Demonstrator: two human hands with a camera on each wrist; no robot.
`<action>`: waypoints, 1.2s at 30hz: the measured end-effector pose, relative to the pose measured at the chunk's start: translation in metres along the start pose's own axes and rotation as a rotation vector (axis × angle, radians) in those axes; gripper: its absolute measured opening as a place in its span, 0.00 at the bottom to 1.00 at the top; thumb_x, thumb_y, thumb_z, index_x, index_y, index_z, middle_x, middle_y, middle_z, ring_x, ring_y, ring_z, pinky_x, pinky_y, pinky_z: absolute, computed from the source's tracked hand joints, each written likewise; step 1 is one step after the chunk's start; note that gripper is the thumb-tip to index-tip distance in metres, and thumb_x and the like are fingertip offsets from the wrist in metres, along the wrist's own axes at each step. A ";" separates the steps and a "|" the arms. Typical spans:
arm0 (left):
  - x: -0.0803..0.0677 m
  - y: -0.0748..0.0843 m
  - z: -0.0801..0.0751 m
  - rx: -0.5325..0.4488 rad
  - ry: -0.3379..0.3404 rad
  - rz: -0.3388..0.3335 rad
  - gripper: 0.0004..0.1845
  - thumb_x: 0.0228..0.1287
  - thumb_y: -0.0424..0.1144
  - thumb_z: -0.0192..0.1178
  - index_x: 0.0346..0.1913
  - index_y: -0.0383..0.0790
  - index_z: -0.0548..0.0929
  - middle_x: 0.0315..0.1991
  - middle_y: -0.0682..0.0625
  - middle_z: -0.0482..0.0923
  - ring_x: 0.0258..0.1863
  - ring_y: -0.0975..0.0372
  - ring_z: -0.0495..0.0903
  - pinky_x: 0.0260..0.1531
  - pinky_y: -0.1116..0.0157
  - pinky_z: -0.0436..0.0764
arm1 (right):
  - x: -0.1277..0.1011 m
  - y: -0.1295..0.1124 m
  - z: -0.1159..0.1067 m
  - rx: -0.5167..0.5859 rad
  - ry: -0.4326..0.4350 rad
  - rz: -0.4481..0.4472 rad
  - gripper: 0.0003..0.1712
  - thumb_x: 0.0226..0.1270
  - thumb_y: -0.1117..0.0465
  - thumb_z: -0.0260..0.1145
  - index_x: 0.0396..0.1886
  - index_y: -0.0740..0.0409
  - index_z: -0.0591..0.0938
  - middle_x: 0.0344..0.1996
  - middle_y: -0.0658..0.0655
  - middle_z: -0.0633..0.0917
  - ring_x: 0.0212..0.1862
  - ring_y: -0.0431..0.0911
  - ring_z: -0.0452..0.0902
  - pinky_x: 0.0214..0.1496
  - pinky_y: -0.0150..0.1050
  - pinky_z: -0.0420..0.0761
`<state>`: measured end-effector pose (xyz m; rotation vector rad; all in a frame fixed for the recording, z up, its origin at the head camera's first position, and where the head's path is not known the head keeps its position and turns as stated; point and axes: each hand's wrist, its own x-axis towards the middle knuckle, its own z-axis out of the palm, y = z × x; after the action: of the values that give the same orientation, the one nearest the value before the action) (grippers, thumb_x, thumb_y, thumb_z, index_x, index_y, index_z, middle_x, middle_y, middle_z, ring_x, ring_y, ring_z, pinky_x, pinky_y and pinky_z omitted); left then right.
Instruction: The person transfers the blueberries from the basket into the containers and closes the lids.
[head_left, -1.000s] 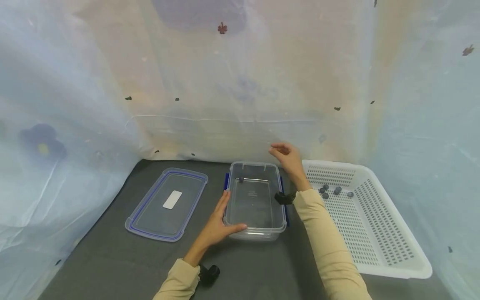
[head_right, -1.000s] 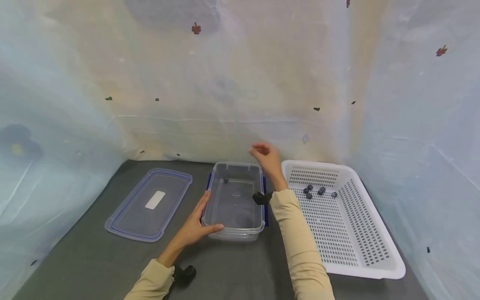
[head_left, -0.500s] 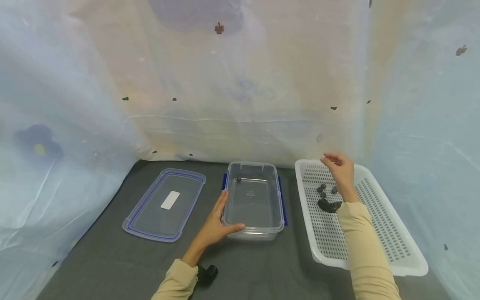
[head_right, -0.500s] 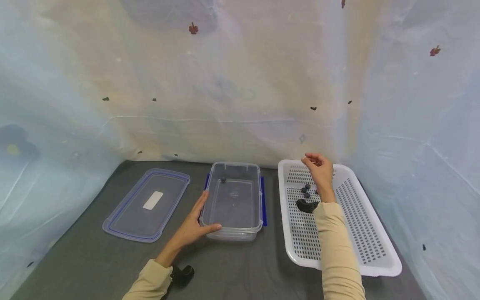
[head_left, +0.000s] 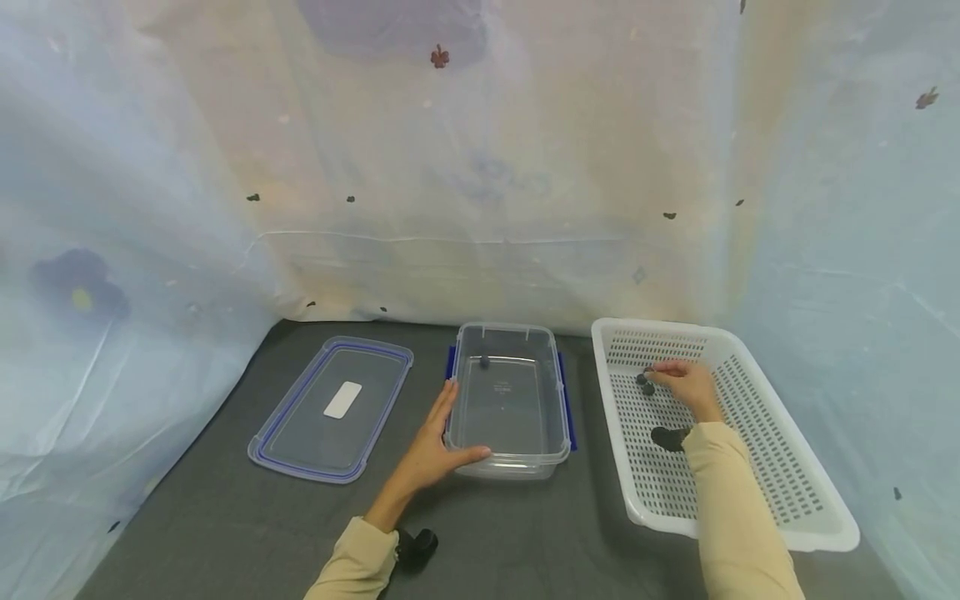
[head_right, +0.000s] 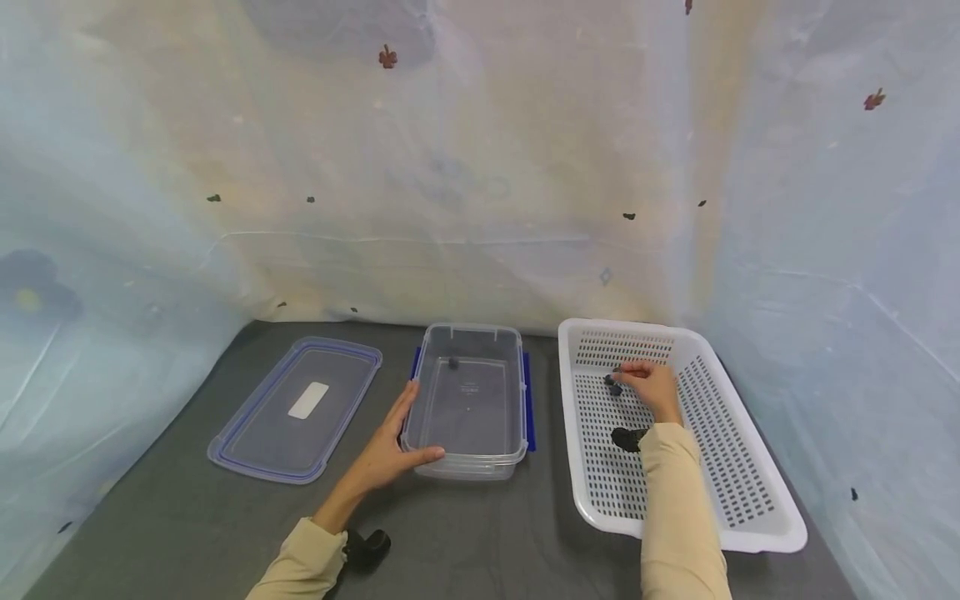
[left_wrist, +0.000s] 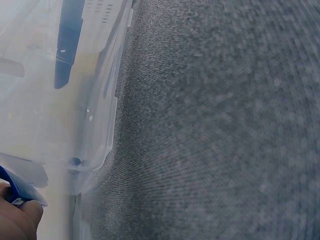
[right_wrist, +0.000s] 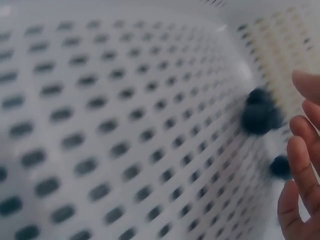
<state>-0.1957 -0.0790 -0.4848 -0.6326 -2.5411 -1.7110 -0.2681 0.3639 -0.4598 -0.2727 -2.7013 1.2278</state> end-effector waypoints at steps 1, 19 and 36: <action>0.000 0.000 0.000 0.001 -0.002 0.000 0.60 0.47 0.49 0.77 0.78 0.42 0.48 0.77 0.43 0.39 0.74 0.48 0.42 0.66 0.41 0.49 | 0.000 0.003 0.001 -0.001 -0.017 0.001 0.22 0.60 0.57 0.73 0.47 0.71 0.82 0.44 0.67 0.84 0.47 0.58 0.77 0.46 0.48 0.73; -0.001 0.005 -0.002 -0.009 -0.005 -0.009 0.60 0.48 0.50 0.76 0.78 0.42 0.48 0.77 0.44 0.39 0.73 0.47 0.43 0.64 0.38 0.51 | 0.001 0.019 0.011 -0.080 -0.074 0.026 0.22 0.56 0.62 0.74 0.48 0.70 0.81 0.44 0.68 0.84 0.48 0.62 0.78 0.51 0.56 0.74; -0.001 0.002 -0.001 -0.006 -0.008 -0.008 0.60 0.47 0.51 0.76 0.78 0.43 0.48 0.78 0.44 0.39 0.74 0.48 0.43 0.65 0.39 0.50 | 0.007 -0.050 -0.013 0.235 0.159 0.033 0.29 0.62 0.50 0.71 0.56 0.64 0.80 0.40 0.48 0.82 0.43 0.37 0.74 0.54 0.42 0.72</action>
<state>-0.1944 -0.0801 -0.4828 -0.6310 -2.5483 -1.7233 -0.2769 0.3422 -0.4127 -0.3671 -2.4008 1.4505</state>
